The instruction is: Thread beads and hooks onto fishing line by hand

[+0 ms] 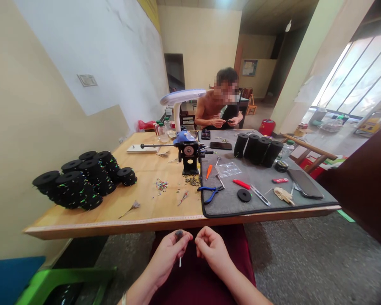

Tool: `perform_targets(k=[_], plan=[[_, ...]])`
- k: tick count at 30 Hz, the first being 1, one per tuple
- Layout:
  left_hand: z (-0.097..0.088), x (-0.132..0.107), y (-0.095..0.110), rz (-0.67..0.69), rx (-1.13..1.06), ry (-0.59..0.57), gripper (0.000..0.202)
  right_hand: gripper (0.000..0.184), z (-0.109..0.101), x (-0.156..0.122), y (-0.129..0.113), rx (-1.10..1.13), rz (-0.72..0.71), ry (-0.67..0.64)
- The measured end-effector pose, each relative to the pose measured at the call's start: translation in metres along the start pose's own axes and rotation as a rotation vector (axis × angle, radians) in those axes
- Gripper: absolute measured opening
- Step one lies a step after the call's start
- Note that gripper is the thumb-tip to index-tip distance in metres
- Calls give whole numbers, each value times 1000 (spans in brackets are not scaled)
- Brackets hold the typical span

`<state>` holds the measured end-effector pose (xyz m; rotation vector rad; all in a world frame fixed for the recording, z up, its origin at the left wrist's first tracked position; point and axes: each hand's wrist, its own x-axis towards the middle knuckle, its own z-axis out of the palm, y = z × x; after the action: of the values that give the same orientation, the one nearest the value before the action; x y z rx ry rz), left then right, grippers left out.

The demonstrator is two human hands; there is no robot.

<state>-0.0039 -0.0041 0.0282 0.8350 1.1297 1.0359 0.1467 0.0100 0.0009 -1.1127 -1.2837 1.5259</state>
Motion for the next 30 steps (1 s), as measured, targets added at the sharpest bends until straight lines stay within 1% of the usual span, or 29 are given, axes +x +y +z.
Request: perform_targets(k=[3, 6, 11, 14, 16, 19, 21, 25, 27, 30], plan=[[3, 2, 1, 3, -29, 24, 35, 18, -1, -2, -1, -150, -106, 29], [2, 5, 1, 6, -35, 36, 32, 15, -2, -5, -4, -266, -163, 34], [-2, 9, 0, 36, -21, 61, 30, 13, -5, -6, -1, -338, -210, 1], [-2, 9, 2, 68, 36, 85, 30, 10, -5, -5, 0, -311, -168, -29], [-2, 8, 4, 97, 119, 72, 29, 5, -4, -4, -1, -241, -108, -56], [1, 7, 5, 165, 239, 31, 29, 15, -1, 0, -5, -116, -1, -88], [2, 5, 5, 187, 278, 25, 30, 20, 1, 2, -5, -97, 45, -98], [3, 4, 4, 129, 258, 17, 28, 22, 0, 5, -1, -112, 75, -115], [2, 5, 2, 73, 183, 2, 24, 23, -1, 5, 0, -64, 105, -112], [0, 6, -3, -11, 67, -9, 22, 27, -3, 5, -2, 48, 129, -69]])
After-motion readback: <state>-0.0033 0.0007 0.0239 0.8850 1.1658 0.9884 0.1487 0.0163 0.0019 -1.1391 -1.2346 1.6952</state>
